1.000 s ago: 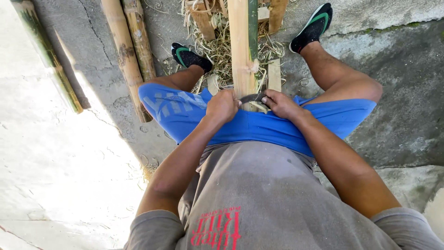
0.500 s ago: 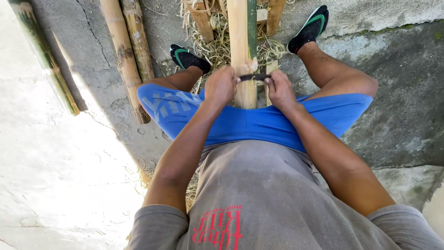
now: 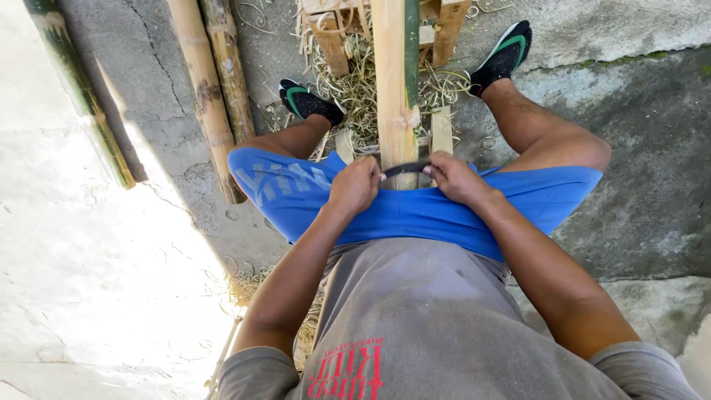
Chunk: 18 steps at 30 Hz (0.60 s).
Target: Using a curved blade to scrape and shape bamboo stalks while sitting.
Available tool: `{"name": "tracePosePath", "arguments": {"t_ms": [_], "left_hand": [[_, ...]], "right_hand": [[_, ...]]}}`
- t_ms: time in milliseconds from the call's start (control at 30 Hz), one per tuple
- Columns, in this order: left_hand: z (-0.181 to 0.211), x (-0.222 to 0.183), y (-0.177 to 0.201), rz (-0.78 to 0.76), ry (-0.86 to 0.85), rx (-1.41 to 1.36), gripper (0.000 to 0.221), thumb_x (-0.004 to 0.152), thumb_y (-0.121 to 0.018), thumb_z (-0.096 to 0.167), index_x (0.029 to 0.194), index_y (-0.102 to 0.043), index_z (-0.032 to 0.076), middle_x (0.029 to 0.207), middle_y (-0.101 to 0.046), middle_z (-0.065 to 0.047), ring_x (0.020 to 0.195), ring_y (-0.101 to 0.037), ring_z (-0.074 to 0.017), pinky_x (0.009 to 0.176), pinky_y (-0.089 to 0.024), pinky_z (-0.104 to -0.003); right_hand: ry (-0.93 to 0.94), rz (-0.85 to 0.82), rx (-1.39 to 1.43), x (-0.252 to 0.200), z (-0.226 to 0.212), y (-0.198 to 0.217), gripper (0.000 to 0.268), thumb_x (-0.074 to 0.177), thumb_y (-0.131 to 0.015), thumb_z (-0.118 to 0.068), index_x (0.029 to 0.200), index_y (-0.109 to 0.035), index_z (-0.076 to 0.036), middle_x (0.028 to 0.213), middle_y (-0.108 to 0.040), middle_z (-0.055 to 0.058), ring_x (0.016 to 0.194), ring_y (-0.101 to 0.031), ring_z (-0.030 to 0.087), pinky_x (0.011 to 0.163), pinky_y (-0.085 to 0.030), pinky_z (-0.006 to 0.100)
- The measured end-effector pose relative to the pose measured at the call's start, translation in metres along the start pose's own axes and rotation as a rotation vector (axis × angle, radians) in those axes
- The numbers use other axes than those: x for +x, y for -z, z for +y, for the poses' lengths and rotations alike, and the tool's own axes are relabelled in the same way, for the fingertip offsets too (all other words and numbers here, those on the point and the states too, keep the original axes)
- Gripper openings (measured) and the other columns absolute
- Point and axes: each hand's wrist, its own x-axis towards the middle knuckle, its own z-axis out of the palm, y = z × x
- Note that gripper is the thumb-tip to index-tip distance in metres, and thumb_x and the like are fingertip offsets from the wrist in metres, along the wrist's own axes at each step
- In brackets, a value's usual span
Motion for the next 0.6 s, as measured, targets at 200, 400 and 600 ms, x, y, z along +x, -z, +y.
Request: {"name": "tracePosePath", "arguments": {"t_ms": [200, 400, 600], "left_hand": [[0.028, 0.083, 0.063, 0.232, -0.154, 0.035, 0.009, 0.09, -0.07, 0.016, 0.092, -0.064, 0.01, 0.09, -0.064, -0.012, 0.084, -0.065, -0.0359, 0.074, -0.049, -0.05], [0.047, 0.201, 0.129, 0.364, -0.141, 0.13, 0.012, 0.092, -0.072, 0.02, 0.091, -0.065, 0.011, 0.091, -0.063, -0.009, 0.083, -0.064, -0.03, 0.074, -0.049, -0.048], [0.018, 0.325, 0.166, 0.512, -0.161, 0.372, 0.015, 0.093, -0.068, 0.022, 0.085, -0.074, 0.01, 0.079, -0.071, -0.012, 0.071, -0.069, -0.025, 0.063, -0.054, -0.042]], "right_hand": [[0.062, 0.411, -0.098, 0.078, -0.001, 0.032, 0.013, 0.1, -0.063, -0.012, 0.101, -0.058, 0.0, 0.096, -0.058, 0.021, 0.093, -0.057, 0.043, 0.082, -0.046, 0.049], [0.083, 0.534, -0.22, 0.186, -0.024, 0.111, 0.017, 0.108, -0.059, -0.013, 0.1, -0.054, 0.0, 0.097, -0.057, 0.021, 0.091, -0.056, 0.042, 0.08, -0.044, 0.051], [-0.086, 0.524, -0.252, 0.272, -0.027, 0.152, 0.017, 0.115, -0.053, -0.019, 0.109, -0.058, -0.004, 0.102, -0.06, 0.017, 0.092, -0.061, 0.036, 0.083, -0.046, 0.051]]}}
